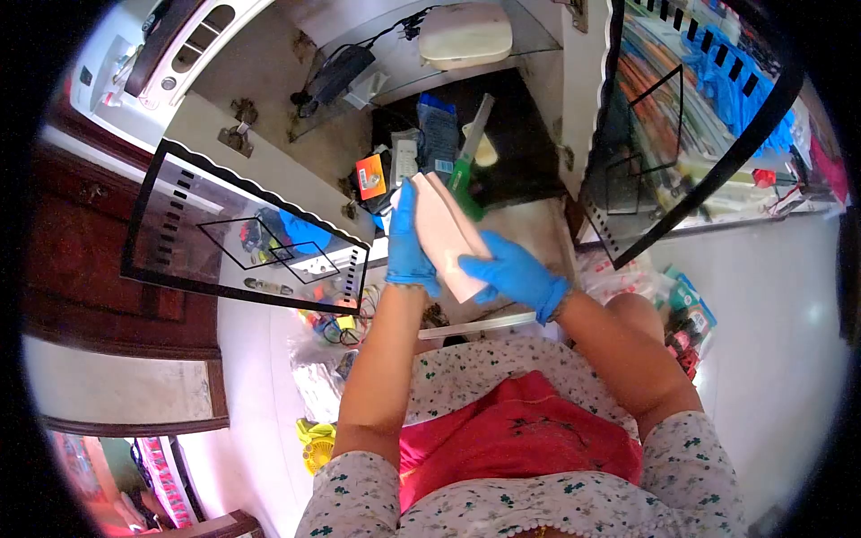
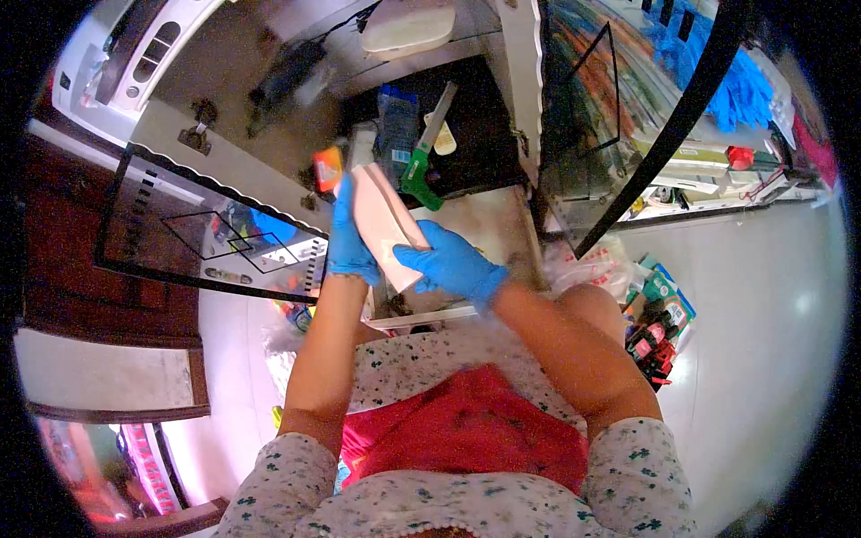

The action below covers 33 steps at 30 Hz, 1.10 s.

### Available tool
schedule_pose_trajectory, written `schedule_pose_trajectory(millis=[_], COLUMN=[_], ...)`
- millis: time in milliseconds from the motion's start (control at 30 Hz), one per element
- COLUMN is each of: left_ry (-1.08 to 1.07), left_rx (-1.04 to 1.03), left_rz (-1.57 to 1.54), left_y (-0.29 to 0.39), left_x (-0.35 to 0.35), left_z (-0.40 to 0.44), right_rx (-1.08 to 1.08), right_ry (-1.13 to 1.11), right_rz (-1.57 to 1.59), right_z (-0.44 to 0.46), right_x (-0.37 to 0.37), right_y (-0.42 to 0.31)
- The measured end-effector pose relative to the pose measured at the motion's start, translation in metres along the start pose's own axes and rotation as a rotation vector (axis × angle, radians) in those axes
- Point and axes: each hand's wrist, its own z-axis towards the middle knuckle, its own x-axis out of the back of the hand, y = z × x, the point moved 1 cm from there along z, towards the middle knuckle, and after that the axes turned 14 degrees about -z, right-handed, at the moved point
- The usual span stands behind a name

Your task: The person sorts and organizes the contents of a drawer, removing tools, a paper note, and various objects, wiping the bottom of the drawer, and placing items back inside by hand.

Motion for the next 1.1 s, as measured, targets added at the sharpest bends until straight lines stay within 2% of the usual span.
schedule_pose_trajectory(millis=[33,67,167,300,367,467,533,667,700,767,800,867,900,967,1000,1067,1100], left_ry=[-0.061,-0.06,-0.131,-0.052,-0.008,0.04,0.125,0.012,0.057,0.042,0.045,0.089,0.093,0.101,0.104,0.177,0.174], left_rx=[0.11,0.109,0.075,-0.001,-0.02,-0.021,0.052,0.158,0.131,0.21,0.207,0.238,0.24,0.309,0.314,0.342,0.346], left_rz=[-0.094,-0.093,-0.022,0.023,0.053,-0.039,0.077,0.243,0.263,0.359,0.36,0.541,0.539,1.027,1.029,1.284,1.288], left_y=[0.006,0.007,0.009,0.005,0.004,-0.001,-0.007,-0.046,-0.05,-0.046,-0.044,-0.044,-0.044,-0.048,-0.053,-0.065,-0.07], left_x=[-0.009,-0.009,-0.008,-0.003,-0.003,0.0,0.004,0.029,0.036,0.051,0.056,0.065,0.075,0.111,0.138,0.199,0.218], left_z=[-0.007,-0.006,0.0,0.001,0.002,0.005,0.005,0.005,0.004,0.005,0.003,-0.004,-0.006,-0.005,0.001,0.018,0.025], right_rx=[0.014,0.028,0.059,0.073,0.002,-0.026,-0.059,-0.087,-0.088,-0.331,-0.33,-0.009,-0.011,0.183,0.179,-0.02,-0.023], right_ry=[-0.054,-0.107,-0.079,-0.062,-0.109,-0.1,-0.049,0.045,0.045,-0.112,-0.117,0.047,0.042,0.398,0.396,0.353,0.356], right_rz=[0.04,0.079,0.089,0.125,0.157,0.179,0.195,0.287,0.288,0.025,0.025,-1.158,-1.157,-1.134,-1.129,-0.715,-0.711], right_z=[0.001,0.002,0.002,0.008,0.006,0.009,0.01,0.022,0.024,0.023,0.021,0.013,0.009,0.002,-0.001,-0.012,-0.013], right_x=[0.0,0.001,0.0,-0.002,0.0,0.0,0.0,0.009,0.011,0.015,0.017,0.024,0.029,0.039,0.042,0.051,0.054], right_y=[0.003,0.005,0.008,0.018,0.012,0.017,0.017,0.031,0.034,0.044,0.046,0.05,0.054,0.052,0.043,0.02,0.019])
